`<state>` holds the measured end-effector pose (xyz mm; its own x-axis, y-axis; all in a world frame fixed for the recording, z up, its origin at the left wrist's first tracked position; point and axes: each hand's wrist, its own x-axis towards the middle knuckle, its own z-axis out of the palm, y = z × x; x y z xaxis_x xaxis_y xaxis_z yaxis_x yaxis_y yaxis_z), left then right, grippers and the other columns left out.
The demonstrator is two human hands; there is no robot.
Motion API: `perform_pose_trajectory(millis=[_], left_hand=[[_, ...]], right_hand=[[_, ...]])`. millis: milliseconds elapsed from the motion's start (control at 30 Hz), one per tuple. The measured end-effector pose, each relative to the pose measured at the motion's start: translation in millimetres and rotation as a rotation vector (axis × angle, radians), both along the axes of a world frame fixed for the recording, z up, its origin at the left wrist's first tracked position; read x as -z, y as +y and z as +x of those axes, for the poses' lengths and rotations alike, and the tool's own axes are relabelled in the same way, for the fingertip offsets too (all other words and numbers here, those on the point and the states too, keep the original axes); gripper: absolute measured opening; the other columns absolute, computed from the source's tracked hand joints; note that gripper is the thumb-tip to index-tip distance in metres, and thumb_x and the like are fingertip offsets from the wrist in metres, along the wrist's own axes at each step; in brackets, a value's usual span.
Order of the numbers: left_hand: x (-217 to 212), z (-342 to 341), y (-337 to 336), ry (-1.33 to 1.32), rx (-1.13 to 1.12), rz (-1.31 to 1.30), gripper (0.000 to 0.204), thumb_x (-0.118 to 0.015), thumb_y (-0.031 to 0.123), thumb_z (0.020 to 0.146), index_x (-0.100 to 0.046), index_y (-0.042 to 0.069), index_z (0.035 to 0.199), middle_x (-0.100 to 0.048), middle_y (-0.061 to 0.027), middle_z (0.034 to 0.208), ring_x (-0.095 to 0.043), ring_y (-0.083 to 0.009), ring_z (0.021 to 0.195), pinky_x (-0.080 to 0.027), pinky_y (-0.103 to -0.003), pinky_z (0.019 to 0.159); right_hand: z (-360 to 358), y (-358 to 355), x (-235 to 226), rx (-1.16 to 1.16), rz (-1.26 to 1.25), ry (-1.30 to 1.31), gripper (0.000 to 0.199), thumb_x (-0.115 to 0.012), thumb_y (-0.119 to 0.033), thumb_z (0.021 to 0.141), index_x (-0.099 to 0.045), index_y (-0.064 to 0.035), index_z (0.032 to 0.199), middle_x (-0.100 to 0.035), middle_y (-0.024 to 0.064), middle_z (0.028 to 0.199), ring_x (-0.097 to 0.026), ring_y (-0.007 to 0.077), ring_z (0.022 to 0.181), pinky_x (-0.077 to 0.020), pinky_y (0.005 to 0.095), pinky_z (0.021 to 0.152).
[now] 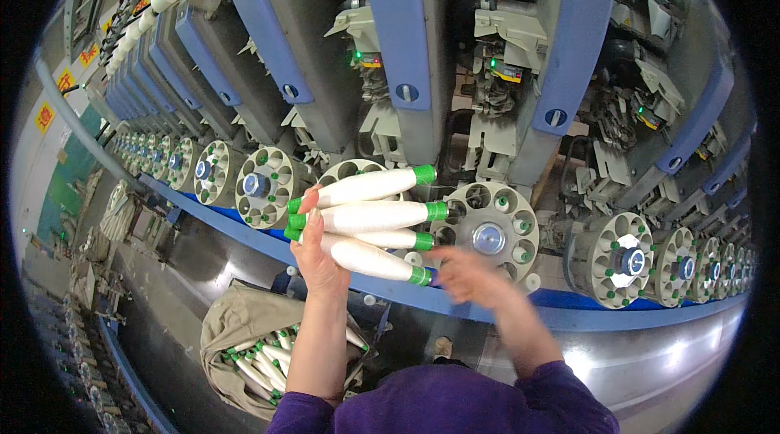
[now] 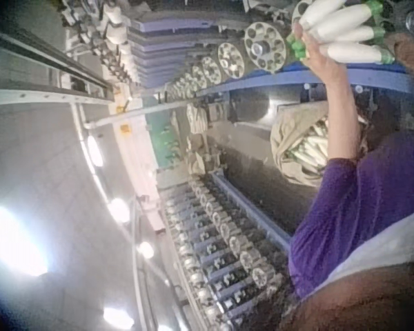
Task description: The person repeatedly picks white spools with green ends from a cloth bag and places them into slots on rotating circular fixtures on a textile machine. The person moves along the machine row, refilling empty slots as needed.
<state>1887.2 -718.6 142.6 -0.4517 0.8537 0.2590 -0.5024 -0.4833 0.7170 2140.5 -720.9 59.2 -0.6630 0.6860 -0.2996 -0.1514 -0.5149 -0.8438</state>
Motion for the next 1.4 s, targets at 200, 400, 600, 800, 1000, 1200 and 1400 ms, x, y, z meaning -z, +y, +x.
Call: perform_pose_trajectory(millis=[200, 400, 600, 800, 1000, 1200, 1400], left_hand=[[5.9, -4.8, -11.9, 0.126, -0.044, 0.124, 0.033, -0.061, 0.019, 0.083, -0.057, 0.003, 0.111, -0.046, -0.013, 0.127, -0.045, -0.0257, 0.116, -0.034, -0.042, 0.1], [19.3, -9.1, -15.7, 0.052, -0.189, -0.082, 0.034, -0.061, 0.018, 0.084, -0.056, -0.001, 0.112, -0.049, -0.0115, 0.123, -0.047, -0.0219, 0.114, -0.035, -0.038, 0.099], [23.1, -15.6, -17.0, -0.063, -0.205, -0.121, 0.042, -0.061, 0.025, 0.086, -0.052, -0.001, 0.118, -0.053, -0.0101, 0.116, -0.051, -0.0211, 0.105, -0.041, -0.036, 0.092], [24.4, -14.2, -26.6, -0.146, -0.063, -0.136, 0.045, -0.06, 0.031, 0.086, -0.051, 0.001, 0.119, -0.051, -0.0103, 0.117, -0.05, -0.0215, 0.108, -0.039, -0.037, 0.094], [19.6, 10.8, -25.1, -0.218, 0.067, -0.078, 0.043, -0.057, 0.033, 0.088, -0.051, 0.004, 0.12, -0.051, -0.0092, 0.117, -0.048, -0.0223, 0.11, -0.037, -0.038, 0.098], [11.9, 17.2, -25.1, -0.308, 0.094, -0.021, 0.036, -0.058, 0.031, 0.087, -0.054, 0.009, 0.116, -0.052, -0.0082, 0.118, -0.047, -0.0238, 0.112, -0.038, -0.042, 0.099], [25.1, 22.7, -29.7, -0.235, 0.065, -0.119, 0.041, -0.055, 0.033, 0.09, -0.052, 0.006, 0.12, -0.05, -0.0072, 0.12, -0.045, -0.0218, 0.114, -0.036, -0.039, 0.099]], right_hand=[[-83.2, -26.0, 13.1, 0.32, -0.253, 0.322, 0.026, -0.062, -0.026, 0.086, -0.059, -0.0118, 0.107, -0.056, 0.0005, 0.098, -0.053, 0.0134, 0.085, -0.044, 0.0323, 0.069], [-77.0, -24.7, 14.6, 0.445, 0.661, -0.067, 0.014, -0.061, -0.02, 0.086, -0.059, -0.0073, 0.092, -0.057, 0.0025, 0.093, -0.055, 0.0161, 0.084, -0.0457, 0.0339, 0.073], [55.0, -6.4, 65.5, 0.323, 0.52, -0.621, 0.02, -0.053, -0.024, 0.089, -0.055, -0.0038, 0.093, -0.057, 0.0083, 0.087, -0.058, 0.0176, 0.075, -0.0476, 0.0315, 0.064], [276.1, 49.9, 66.9, 1.312, 0.031, 0.341, 0.029, -0.042, -0.025, 0.095, -0.054, -0.0027, 0.11, -0.062, 0.0065, 0.103, -0.061, 0.02, 0.089, -0.0498, 0.0314, 0.08], [107.4, 49.0, 14.1, 0.886, 0.277, -0.044, 0.033, -0.04, -0.032, 0.095, -0.053, -0.0053, 0.11, -0.057, 0.009, 0.099, -0.053, 0.0231, 0.091, -0.0418, 0.0359, 0.082], [64.6, 22.9, 41.6, -0.118, 0.091, -0.145, 0.028, -0.058, -0.022, 0.086, -0.053, -0.0015, 0.104, -0.062, 0.0072, 0.097, -0.057, 0.0156, 0.085, -0.0459, 0.0291, 0.073], [156.0, 57.9, 10.5, 1.187, 0.123, 0.288, 0.025, -0.049, -0.028, 0.091, -0.051, -0.0046, 0.1, -0.059, 0.0077, 0.087, -0.058, 0.0169, 0.07, -0.0498, 0.0322, 0.06]])
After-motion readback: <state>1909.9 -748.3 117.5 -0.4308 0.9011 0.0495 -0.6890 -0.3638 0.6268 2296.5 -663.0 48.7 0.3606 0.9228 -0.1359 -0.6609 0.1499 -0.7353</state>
